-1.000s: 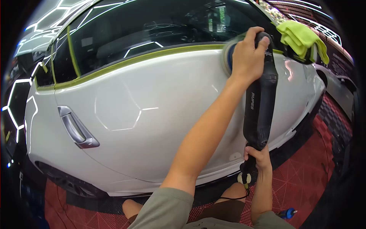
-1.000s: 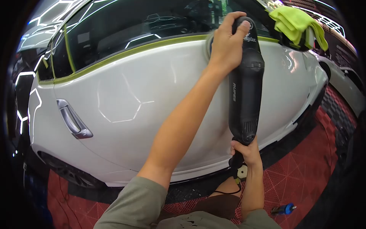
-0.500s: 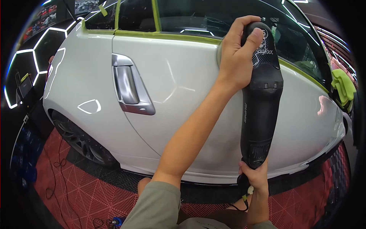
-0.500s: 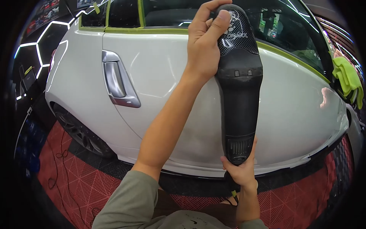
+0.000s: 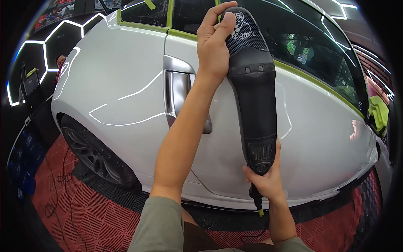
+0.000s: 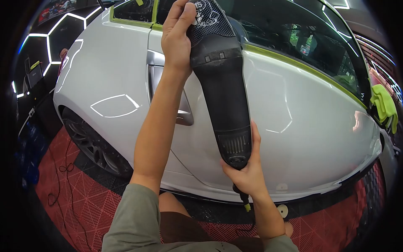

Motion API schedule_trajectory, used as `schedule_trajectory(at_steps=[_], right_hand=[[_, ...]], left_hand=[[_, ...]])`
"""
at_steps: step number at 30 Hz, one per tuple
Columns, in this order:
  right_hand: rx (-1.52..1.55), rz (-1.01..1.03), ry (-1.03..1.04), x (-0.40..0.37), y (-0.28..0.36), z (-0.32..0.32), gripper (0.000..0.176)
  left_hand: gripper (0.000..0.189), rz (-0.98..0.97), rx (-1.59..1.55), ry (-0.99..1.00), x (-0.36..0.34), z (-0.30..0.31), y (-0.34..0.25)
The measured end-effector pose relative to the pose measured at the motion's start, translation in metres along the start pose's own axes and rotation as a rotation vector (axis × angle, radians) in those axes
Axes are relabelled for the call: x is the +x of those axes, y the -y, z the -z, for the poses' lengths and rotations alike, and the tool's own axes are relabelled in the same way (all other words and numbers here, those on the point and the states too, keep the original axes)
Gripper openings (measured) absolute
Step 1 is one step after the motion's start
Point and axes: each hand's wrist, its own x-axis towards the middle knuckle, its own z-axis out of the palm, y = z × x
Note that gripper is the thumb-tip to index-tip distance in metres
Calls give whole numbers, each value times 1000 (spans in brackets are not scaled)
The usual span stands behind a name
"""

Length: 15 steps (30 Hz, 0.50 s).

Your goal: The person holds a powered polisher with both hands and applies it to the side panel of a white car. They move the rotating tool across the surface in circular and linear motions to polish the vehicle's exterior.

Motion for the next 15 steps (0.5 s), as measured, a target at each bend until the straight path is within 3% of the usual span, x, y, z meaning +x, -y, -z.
schedule_trajectory(at_steps=[4, 15], right_hand=[[-18, -1, 37, 19, 12, -23, 104], [-88, 63, 114, 64, 34, -75, 100]], left_hand=[[37, -116, 109, -30, 21, 30, 4], [32, -190, 181, -131, 59, 106, -12]])
